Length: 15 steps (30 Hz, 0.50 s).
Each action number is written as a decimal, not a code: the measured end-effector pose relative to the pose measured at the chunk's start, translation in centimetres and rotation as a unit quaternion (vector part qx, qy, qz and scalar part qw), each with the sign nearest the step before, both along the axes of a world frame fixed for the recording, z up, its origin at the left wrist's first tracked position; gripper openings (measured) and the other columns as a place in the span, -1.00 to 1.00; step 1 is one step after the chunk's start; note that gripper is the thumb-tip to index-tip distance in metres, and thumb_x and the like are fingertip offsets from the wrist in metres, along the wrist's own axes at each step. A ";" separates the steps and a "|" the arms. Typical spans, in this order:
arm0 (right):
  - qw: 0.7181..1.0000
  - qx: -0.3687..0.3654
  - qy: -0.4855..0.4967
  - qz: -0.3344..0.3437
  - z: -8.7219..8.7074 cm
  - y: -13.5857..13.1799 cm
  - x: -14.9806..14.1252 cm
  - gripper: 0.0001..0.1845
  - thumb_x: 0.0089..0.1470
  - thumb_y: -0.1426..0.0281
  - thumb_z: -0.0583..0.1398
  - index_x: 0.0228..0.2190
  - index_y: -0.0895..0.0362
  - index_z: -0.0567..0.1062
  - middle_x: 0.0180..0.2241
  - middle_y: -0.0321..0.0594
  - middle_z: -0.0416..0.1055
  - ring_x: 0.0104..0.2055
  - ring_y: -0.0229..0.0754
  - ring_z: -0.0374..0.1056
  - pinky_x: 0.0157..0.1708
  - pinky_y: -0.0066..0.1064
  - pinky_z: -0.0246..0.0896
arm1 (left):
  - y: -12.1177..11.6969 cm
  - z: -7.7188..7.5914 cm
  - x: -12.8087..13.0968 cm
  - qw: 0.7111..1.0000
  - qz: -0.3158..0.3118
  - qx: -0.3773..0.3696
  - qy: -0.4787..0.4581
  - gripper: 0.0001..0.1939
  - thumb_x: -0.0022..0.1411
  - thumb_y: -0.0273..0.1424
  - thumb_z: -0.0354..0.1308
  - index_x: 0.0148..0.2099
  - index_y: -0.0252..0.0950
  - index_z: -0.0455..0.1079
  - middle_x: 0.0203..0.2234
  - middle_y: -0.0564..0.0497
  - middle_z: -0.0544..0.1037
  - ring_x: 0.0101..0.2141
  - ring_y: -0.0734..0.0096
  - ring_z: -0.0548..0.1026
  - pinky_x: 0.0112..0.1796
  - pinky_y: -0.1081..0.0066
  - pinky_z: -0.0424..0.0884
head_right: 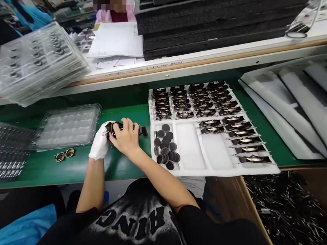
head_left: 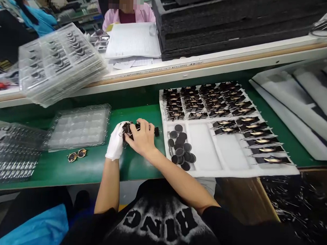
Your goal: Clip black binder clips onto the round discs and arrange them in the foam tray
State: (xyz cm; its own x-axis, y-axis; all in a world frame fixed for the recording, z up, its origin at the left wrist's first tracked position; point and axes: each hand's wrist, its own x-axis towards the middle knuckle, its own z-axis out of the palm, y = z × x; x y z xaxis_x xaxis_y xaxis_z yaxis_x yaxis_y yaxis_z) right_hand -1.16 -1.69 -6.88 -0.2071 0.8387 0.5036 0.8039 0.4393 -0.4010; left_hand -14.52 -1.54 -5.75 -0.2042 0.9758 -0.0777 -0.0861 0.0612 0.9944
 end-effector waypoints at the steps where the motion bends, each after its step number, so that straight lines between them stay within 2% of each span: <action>1: 1.000 -0.008 -0.012 -0.008 -0.2 -0.3 0.4 -0.63 0.40 0.15 0.08 -0.01 0.10 0.52 0.15 0.17 0.36 0.21 0.21 0.24 0.11 0.04 0.12 | 0.0 0.1 0.0 0.997 -0.012 0.021 0.072 -0.70 0.41 -0.16 0.19 0.04 -0.21 0.53 0.08 -0.06 0.60 0.17 0.23 0.50 0.29 0.26 0.34; 4: 0.998 -0.048 -0.024 -0.041 -0.7 -1.4 1.4 -0.63 0.36 0.17 0.13 0.03 0.15 0.49 0.25 0.27 0.27 0.32 0.32 0.15 0.17 0.15 0.08 | 0.3 0.2 -0.1 0.954 -0.045 0.060 0.290 -0.59 0.51 -0.08 0.00 0.13 -0.18 0.51 0.13 -0.10 0.57 0.19 0.17 0.49 0.31 0.16 0.33; 8: 0.996 -0.063 0.008 -0.063 -1.2 -2.2 2.7 -0.52 0.32 0.13 0.18 0.08 0.22 0.48 0.33 0.32 0.20 0.39 0.33 0.08 0.24 0.14 0.06 | 1.2 -0.6 -0.8 0.895 -0.072 0.065 0.436 -0.54 0.49 0.00 -0.02 0.12 -0.11 0.56 0.17 -0.09 0.55 0.26 0.09 0.44 0.36 0.06 0.26; 10: 0.996 -0.060 0.008 -0.060 -1.6 -2.4 3.0 -0.45 0.33 0.12 0.16 0.17 0.22 0.44 0.32 0.29 0.25 0.38 0.29 0.12 0.27 0.14 0.03 | 1.6 -1.0 -1.0 0.899 -0.071 0.089 0.422 -0.48 0.51 0.03 -0.08 0.17 -0.13 0.54 0.21 -0.09 0.53 0.28 0.12 0.42 0.38 0.06 0.24; 12: 0.996 -0.064 -0.010 -0.055 -1.9 -2.6 3.1 -0.35 0.35 0.05 0.13 0.25 0.24 0.38 0.32 0.28 0.27 0.39 0.31 0.12 0.29 0.19 0.00 | 1.8 -1.3 -1.0 0.929 -0.071 0.101 0.349 -0.40 0.54 0.04 -0.18 0.29 -0.16 0.44 0.29 -0.10 0.47 0.31 0.17 0.42 0.39 0.08 0.26; 15: 0.995 -0.069 -0.037 -0.066 -1.6 -3.8 3.4 -0.25 0.36 -0.03 0.09 0.30 0.26 0.33 0.36 0.32 0.23 0.42 0.39 0.09 0.30 0.25 -0.03 | 2.0 -1.2 -0.8 0.954 -0.123 0.080 0.261 -0.32 0.54 0.07 -0.27 0.40 -0.17 0.33 0.37 -0.10 0.39 0.35 0.19 0.38 0.39 0.11 0.26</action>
